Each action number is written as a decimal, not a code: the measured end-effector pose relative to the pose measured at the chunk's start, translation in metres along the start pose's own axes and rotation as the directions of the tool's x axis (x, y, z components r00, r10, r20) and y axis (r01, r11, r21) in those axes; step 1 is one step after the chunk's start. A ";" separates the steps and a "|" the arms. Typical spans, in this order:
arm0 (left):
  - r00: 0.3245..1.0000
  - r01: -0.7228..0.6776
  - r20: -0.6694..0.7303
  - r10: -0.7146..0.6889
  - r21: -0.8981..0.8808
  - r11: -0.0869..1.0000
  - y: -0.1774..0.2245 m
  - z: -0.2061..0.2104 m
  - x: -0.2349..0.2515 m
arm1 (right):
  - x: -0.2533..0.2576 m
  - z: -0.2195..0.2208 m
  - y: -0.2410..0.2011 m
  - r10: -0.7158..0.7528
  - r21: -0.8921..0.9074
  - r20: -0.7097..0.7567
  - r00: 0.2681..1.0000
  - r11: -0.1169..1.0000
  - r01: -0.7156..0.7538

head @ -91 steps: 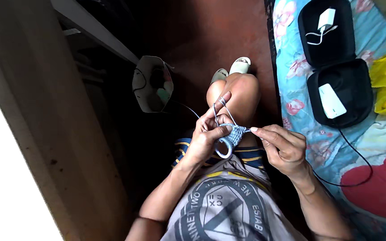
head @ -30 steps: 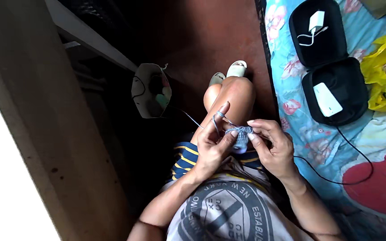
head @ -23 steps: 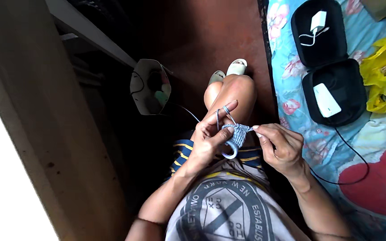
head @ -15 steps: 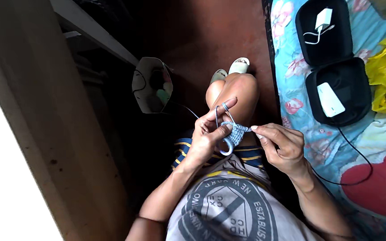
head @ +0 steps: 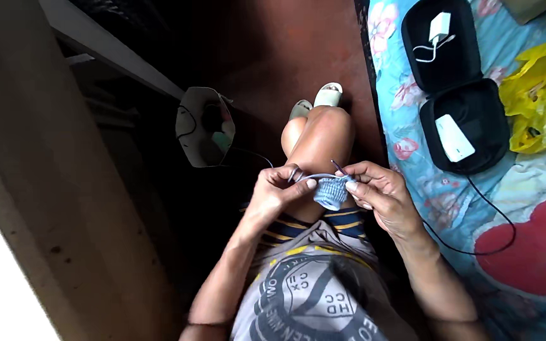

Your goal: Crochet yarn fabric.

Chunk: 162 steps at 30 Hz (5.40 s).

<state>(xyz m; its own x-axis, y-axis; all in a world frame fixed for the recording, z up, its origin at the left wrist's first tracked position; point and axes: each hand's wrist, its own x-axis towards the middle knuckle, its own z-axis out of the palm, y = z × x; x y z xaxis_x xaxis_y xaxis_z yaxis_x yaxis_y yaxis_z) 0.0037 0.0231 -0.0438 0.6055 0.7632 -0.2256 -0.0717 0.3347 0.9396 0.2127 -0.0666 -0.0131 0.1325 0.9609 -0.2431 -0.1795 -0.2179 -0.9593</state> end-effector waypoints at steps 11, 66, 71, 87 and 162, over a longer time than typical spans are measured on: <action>0.969 -0.207 0.085 0.232 -0.231 0.951 0.005 -0.002 0.002 | -0.003 0.008 0.003 0.019 0.055 0.045 0.999 0.998 -0.021; 0.958 -0.191 -0.205 0.200 0.061 0.980 0.000 0.040 -0.009 | -0.005 -0.003 0.021 -0.518 -0.738 0.197 0.833 0.480 0.473; 0.724 -0.567 -0.088 0.684 0.489 0.663 -0.030 0.052 -0.009 | -0.012 0.022 0.009 -0.215 -0.278 -0.005 0.977 0.938 0.205; 0.989 -0.136 -0.088 0.118 -0.231 0.964 0.011 0.028 -0.008 | -0.005 -0.003 0.015 -0.646 -0.791 0.225 0.730 0.316 0.523; 0.975 -0.196 -0.157 0.158 -0.266 0.944 0.010 0.032 -0.009 | -0.002 -0.003 0.011 -0.637 -0.779 0.269 0.722 0.298 0.552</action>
<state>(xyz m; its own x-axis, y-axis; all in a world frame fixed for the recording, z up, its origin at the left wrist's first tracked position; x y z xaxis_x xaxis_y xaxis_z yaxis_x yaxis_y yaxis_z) 0.0225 0.0019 -0.0244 0.4540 0.8839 -0.1118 -0.3975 0.3133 0.8624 0.2138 -0.0714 -0.0240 -0.0517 0.8789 0.4741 0.7789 0.3326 -0.5317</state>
